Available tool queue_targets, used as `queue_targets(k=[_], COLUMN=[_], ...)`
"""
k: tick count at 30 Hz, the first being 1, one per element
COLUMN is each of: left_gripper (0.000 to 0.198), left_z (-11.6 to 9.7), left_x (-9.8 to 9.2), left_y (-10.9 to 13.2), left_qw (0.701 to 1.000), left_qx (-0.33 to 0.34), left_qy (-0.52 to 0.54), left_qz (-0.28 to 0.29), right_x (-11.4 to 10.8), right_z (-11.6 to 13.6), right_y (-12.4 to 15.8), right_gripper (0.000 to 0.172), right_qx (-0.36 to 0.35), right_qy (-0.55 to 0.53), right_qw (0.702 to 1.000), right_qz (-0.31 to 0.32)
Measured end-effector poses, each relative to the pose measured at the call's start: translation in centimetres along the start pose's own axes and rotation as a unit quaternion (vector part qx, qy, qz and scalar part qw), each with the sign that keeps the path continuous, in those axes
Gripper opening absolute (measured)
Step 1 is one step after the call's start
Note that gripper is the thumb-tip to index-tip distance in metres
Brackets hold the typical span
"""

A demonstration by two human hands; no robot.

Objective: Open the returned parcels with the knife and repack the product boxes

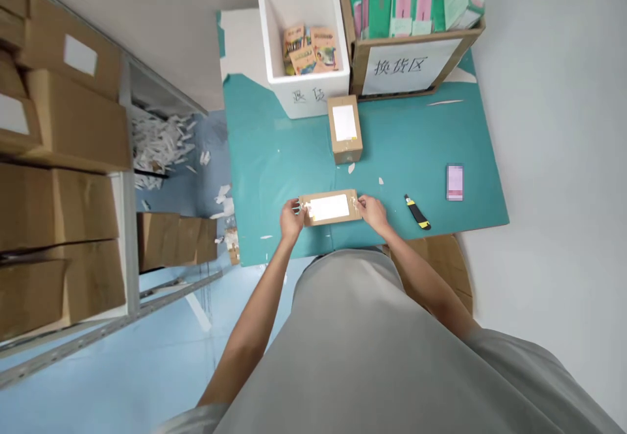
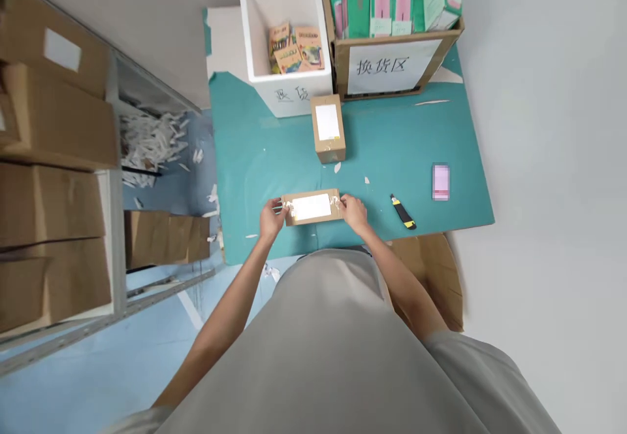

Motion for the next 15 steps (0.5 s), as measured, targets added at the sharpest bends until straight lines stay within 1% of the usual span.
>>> queue_targets(k=[2,3,4,6,7,8,9,11,13,15], left_gripper=[0.074,0.086,0.095,0.105,0.108,0.109,0.109,0.105,0.098,0.094], left_z=[-2.7,-4.4,-6.2,-9.7,-11.3,-12.9,-14.3,-16.6,-18.0,-18.6], left_x=[-0.2,-0.2,0.0,0.7,1.2,1.6,2.0,2.7,3.6,4.8], left_y=[-1.4,-2.3,-3.3,-5.6,-6.7,-7.8,-8.7,-9.8,-10.1,-9.6], left_qw=[0.999,0.999,0.998,0.998,0.998,0.997,0.996,0.995,0.993,0.990], left_qx=[0.026,0.043,0.056,0.062,0.055,0.053,0.052,0.060,0.071,0.083], left_qy=[-0.020,-0.025,-0.024,0.008,0.031,0.040,0.047,0.047,0.051,0.058], left_qz=[-0.017,-0.019,-0.016,0.008,0.028,0.039,0.049,0.061,0.079,0.097], right_x=[-0.3,-0.9,-1.9,-4.2,-5.3,-6.2,-6.7,-6.8,-6.5,-6.2], right_z=[0.4,0.8,1.3,2.7,3.4,4.2,5.0,6.4,7.3,7.4], right_y=[-1.7,-2.9,-4.4,-7.6,-9.2,-10.6,-11.8,-13.5,-14.3,-14.5], right_gripper=[0.029,0.034,0.043,0.068,0.078,0.083,0.085,0.083,0.076,0.070], right_qx=[0.003,0.001,-0.005,-0.025,-0.037,-0.049,-0.058,-0.074,-0.090,-0.104], right_qy=[0.014,0.011,-0.002,-0.060,-0.107,-0.160,-0.210,-0.279,-0.305,-0.315], right_qw=[0.999,0.999,1.000,0.998,0.992,0.983,0.973,0.955,0.946,0.942], right_qz=[0.033,0.037,0.026,-0.025,-0.051,-0.069,-0.076,-0.068,-0.057,-0.051])
Point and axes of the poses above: each hand's wrist, its own y-axis away from the middle knuckle, its own x-axis out of the palm, z = x × y, the point moved 8 cm from there along -y, towards the middle knuckle, and after that the axes turned 9 degrees about -y, right-handed, at the moved point
